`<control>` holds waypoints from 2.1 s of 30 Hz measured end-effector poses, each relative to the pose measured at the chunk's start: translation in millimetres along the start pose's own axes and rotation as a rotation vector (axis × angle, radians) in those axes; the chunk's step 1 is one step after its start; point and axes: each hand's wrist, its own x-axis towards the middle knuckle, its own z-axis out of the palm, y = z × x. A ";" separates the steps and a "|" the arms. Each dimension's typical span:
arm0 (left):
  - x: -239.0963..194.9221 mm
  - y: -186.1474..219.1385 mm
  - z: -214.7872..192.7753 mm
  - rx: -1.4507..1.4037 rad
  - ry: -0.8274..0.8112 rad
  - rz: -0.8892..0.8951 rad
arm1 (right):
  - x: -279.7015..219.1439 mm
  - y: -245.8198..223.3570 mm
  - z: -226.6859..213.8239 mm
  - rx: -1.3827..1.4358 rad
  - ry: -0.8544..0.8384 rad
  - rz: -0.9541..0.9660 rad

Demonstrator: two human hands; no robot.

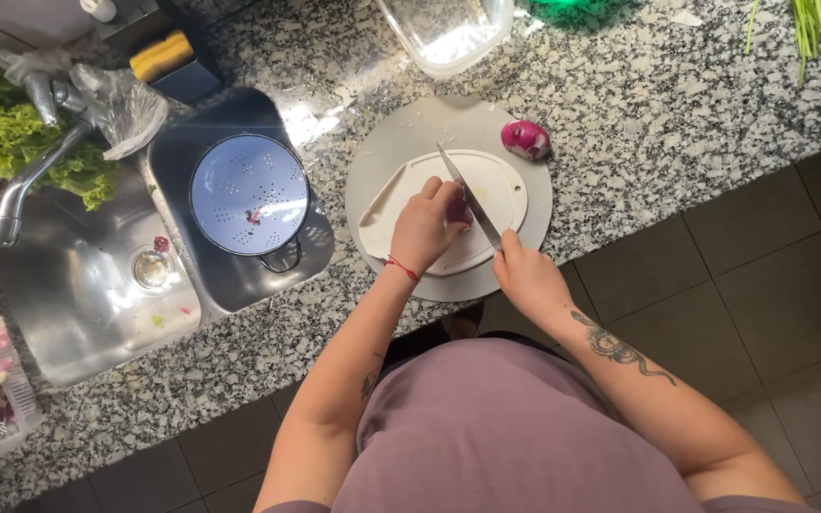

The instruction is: Peeling and dicing a red onion on a cutting board using a kitchen knife.

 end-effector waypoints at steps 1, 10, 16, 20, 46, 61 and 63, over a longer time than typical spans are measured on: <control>-0.2 -1.0 1.6 0.001 0.001 -0.001 | -1.4 -1.6 -2.1 0.000 0.000 -0.002; 1.9 -3.1 3.0 0.007 -0.019 -0.022 | 11.8 0.2 0.6 -0.027 -0.055 -0.026; 0.8 -3.8 5.1 -0.012 -0.023 -0.005 | 42.5 5.1 33.5 -0.088 -0.015 -0.036; 4.9 -5.3 2.3 -0.003 0.018 0.028 | 48.3 2.5 29.5 -0.005 -0.016 -0.010; 2.0 -7.3 4.2 0.015 -0.003 0.005 | 39.0 -3.2 9.0 0.009 -0.021 -0.040; -1.7 -2.9 -1.3 -0.003 -0.007 0.005 | 26.0 -9.6 2.6 0.153 0.044 0.050; 0.5 -3.6 -0.5 0.016 -0.003 0.004 | 23.5 -9.4 0.7 0.120 0.027 0.054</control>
